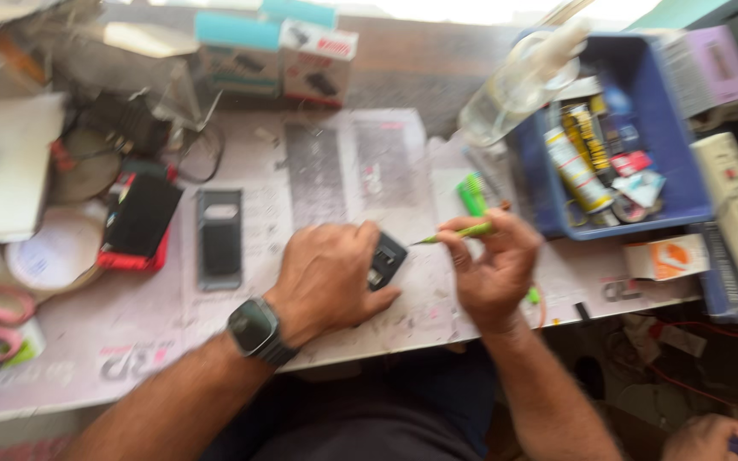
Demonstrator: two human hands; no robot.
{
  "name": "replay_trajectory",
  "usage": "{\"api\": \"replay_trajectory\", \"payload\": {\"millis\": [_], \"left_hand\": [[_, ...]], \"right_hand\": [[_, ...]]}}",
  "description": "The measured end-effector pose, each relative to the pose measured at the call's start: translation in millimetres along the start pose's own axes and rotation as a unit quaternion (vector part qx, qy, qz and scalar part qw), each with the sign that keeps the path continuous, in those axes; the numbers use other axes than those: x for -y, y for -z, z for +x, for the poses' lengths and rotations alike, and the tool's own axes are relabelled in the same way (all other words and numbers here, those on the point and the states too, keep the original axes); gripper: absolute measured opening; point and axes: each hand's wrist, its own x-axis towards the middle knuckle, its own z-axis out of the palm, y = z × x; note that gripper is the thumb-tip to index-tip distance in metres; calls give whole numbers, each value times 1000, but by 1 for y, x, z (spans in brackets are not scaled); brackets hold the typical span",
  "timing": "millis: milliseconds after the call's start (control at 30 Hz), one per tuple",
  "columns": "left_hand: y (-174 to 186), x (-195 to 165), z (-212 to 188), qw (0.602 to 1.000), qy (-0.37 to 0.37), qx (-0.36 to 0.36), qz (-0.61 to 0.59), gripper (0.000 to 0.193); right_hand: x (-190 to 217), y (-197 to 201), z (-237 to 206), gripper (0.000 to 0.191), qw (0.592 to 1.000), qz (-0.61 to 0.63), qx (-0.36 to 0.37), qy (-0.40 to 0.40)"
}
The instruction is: The person removes the back cover of a black mobile phone, then uses a green-handled screwdriver to unscrew and adjust internal components. The phone remains open on the workbench throughout the clip.
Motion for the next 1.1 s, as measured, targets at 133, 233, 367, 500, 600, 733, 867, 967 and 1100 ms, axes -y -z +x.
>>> {"api": "replay_trajectory", "payload": {"millis": [133,233,367,500,600,733,867,967,1100], "left_hand": [[-3,4,-1,1000,7,25,-3,55],[-3,6,-1,999,5,33,0,57],[-4,7,-1,1000,-8,19,6,59],[-6,7,0,1000,-2,30,7,59],[-7,7,1,999,2,36,10,59],[-7,7,1,999,-2,34,14,60],[-7,7,1,999,-1,38,14,60],[-6,7,0,999,-3,38,15,61],[-5,6,1,999,-1,42,14,61]], "right_hand": [[-1,5,1,55,1000,-4,8,-13],[1,4,0,54,1000,3,11,-20],[3,2,-1,53,999,8,25,-27],[3,2,-1,52,999,0,30,-22],[2,2,-2,52,999,0,30,-19],[1,3,-2,51,999,-3,34,-18],[0,2,-4,52,999,-4,34,-19],[0,2,-2,54,999,-11,48,-6],[7,3,6,47,996,-24,84,29]]}}
